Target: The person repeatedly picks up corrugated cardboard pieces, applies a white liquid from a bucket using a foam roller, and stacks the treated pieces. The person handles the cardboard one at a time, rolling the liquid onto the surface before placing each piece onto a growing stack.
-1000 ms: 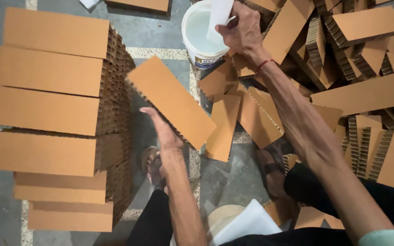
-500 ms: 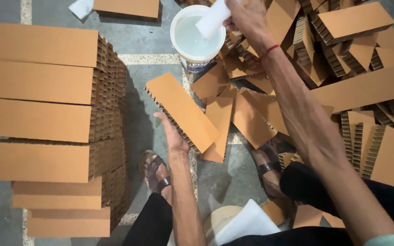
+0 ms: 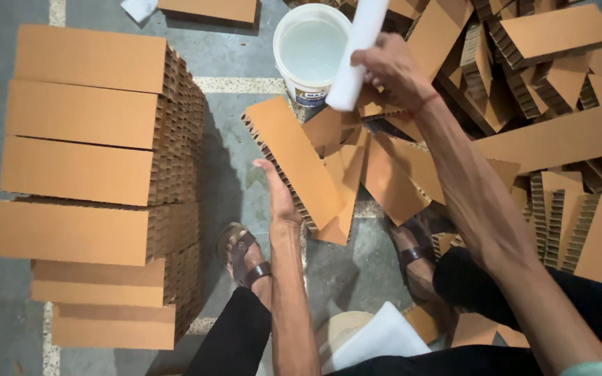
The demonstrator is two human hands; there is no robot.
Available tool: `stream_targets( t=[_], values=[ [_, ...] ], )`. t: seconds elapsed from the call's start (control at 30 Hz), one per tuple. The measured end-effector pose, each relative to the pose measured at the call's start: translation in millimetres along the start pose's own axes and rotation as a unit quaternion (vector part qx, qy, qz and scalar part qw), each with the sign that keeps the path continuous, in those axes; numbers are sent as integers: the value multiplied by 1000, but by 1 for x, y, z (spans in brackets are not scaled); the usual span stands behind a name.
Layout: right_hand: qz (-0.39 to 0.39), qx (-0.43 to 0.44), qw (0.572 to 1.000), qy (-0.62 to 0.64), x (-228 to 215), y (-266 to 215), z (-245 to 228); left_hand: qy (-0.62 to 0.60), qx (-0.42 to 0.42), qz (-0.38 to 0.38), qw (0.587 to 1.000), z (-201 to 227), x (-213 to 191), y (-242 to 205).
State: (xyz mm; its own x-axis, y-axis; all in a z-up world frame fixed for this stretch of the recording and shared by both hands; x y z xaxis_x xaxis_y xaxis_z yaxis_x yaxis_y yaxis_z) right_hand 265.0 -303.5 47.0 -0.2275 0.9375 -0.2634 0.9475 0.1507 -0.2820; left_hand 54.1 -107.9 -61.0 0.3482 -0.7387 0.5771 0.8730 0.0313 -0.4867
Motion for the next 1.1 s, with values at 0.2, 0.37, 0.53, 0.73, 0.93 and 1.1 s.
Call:
stream_targets(
  t=[0.2,0.37,0.53,0.73,0.93,1.1],
  values=[
    [-38,-113,951,286,9,-61,-16,1,24,-73,997,8,18,-10],
    [105,-250,952,139,26,-120,-35,42,37,-135,989,17,42,-24],
    [103,-314,934,136,31,-163,-64,55,71,-133,987,29,56,-42],
    [176,-343,917,98,20,-173,-77,78,104,-132,983,36,70,-56],
    [175,-262,946,70,17,-160,-70,125,113,-133,977,40,71,-59],
    [80,-284,947,127,19,-165,-68,143,127,-131,973,39,69,-57]
  ],
)
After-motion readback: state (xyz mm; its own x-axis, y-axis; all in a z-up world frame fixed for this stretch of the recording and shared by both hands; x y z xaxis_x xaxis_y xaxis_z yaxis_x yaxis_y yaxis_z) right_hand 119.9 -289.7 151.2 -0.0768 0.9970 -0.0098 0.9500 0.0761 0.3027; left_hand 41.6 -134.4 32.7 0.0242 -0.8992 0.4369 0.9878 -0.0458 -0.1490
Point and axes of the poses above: each hand's wrist, its own y-axis towards the middle knuckle, its own x-axis out of the palm, z = x × y, the point moved 5 cm from there along y, towards the middle knuckle, and after that the axes turned 6 degrees about y, right-handed, at the moved point
